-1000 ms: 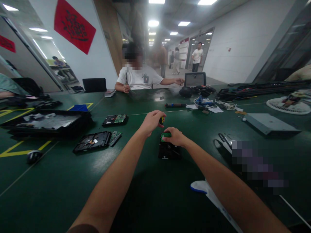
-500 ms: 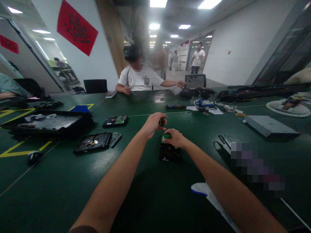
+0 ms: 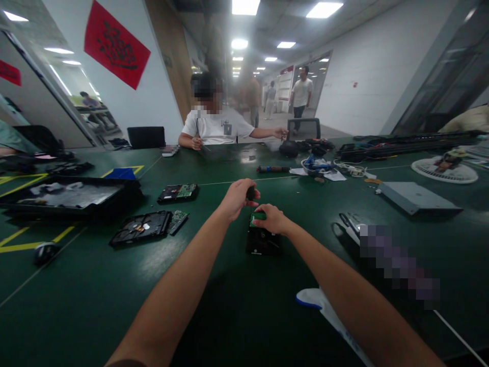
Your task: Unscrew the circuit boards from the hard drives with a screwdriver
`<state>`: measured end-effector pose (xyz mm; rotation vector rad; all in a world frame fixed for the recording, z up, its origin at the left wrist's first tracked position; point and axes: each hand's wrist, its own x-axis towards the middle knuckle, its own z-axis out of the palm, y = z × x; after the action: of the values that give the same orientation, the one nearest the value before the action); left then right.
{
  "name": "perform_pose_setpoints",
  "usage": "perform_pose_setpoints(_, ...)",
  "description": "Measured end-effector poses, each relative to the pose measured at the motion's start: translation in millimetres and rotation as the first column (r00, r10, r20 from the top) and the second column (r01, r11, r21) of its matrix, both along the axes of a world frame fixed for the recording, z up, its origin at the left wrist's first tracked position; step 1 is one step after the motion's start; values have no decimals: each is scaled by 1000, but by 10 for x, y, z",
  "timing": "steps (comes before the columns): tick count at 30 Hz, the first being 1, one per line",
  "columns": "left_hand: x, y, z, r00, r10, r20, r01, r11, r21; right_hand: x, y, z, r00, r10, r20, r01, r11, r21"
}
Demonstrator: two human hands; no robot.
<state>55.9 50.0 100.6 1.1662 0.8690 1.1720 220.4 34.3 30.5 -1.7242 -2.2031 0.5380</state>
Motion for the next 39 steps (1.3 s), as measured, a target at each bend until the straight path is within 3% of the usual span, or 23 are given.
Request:
perform_pose_setpoints(4, -28, 49, -22, 998, -20, 67, 23, 999, -33, -5, -9, 15, 1000, -8, 2, 8, 1000, -3)
perform_pose_setpoints(7, -82, 75, -13, 999, 13, -37, -12, 999, 51, 1, -18, 20, 1000, -4, -9, 4, 1000, -6)
perform_pose_setpoints(10, -118, 67, 12, 995, -20, -94, 28, 996, 81, 7, -19, 16, 1000, 3, -7, -3, 1000, 1)
perform_pose_setpoints(14, -100, 55, -2, 995, -99, 14, 99, 995, -15, 2, -7, 4, 1000, -5, 0, 5, 1000, 17)
perform_pose_setpoints(19, -92, 100, -65, 988, -60, 140, 69, 996, -60, 2, -1, -8, 1000, 3, 1, -3, 1000, 23)
perform_pose_setpoints(24, -143, 102, -41, 999, -20, -43, 23, 996, 81, 6, 19, -33, 1000, 8, -10, -8, 1000, 10)
perform_pose_setpoints(26, -141, 85, -26, 997, -38, -60, 43, 996, 75, 4, 33, -40, 1000, 13, -7, -13, 1000, 4)
perform_pose_setpoints(32, -111, 90, -46, 985, -78, 155, 89, 994, -69, 4, 34, -29, 1000, 0, -5, 0, 1000, -10)
perform_pose_setpoints(39, -151, 75, -4, 996, -21, -81, 30, 994, 101, 2, 2, -8, 1000, 13, -6, -13, 1000, 1)
